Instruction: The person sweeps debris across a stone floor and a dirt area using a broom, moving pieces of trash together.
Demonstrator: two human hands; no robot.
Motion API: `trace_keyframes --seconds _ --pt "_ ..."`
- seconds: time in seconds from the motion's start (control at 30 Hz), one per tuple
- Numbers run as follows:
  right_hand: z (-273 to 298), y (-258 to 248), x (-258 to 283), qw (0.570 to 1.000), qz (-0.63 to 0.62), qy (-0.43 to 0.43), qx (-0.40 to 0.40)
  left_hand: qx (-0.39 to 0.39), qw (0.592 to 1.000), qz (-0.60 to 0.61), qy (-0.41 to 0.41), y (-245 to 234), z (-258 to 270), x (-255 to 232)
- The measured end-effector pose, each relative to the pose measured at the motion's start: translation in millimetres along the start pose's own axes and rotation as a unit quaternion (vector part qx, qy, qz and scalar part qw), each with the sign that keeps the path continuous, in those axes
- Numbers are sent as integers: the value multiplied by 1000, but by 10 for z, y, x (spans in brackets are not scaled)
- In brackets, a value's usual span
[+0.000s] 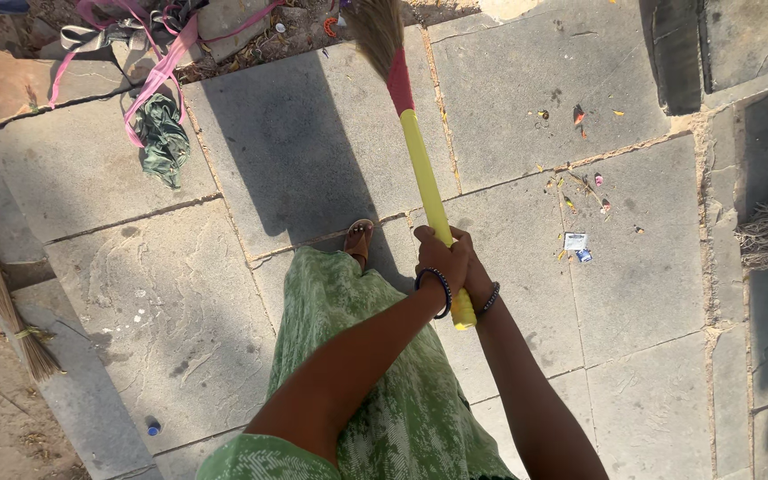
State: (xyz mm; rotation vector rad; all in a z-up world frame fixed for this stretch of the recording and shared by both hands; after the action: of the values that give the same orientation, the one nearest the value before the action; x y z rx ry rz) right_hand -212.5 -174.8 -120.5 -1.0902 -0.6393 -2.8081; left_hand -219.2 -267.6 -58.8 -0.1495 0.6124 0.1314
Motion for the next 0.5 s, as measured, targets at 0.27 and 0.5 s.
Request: trace_keyframes --seconds 0.27,0.5 --pt "57 -297 -439 997 -44 46 -54 62 993 -15 -102 56 231 159" --pt "-143 -93 -660 985 81 149 -43 -94 990 36 -96 -332 -40 544"
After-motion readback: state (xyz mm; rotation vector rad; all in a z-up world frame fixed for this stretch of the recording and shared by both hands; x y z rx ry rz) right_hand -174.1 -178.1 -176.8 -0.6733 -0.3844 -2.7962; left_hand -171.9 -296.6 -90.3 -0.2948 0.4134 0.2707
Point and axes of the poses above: each hand's wrist, its own z-axis away from the middle knuckle, its own y-axis out of the palm, x = y × z, the point moved 10 cm from there along -z, towards the middle knuckle, and after that the axes turned 1 degree about z, right-handed, at the moved point
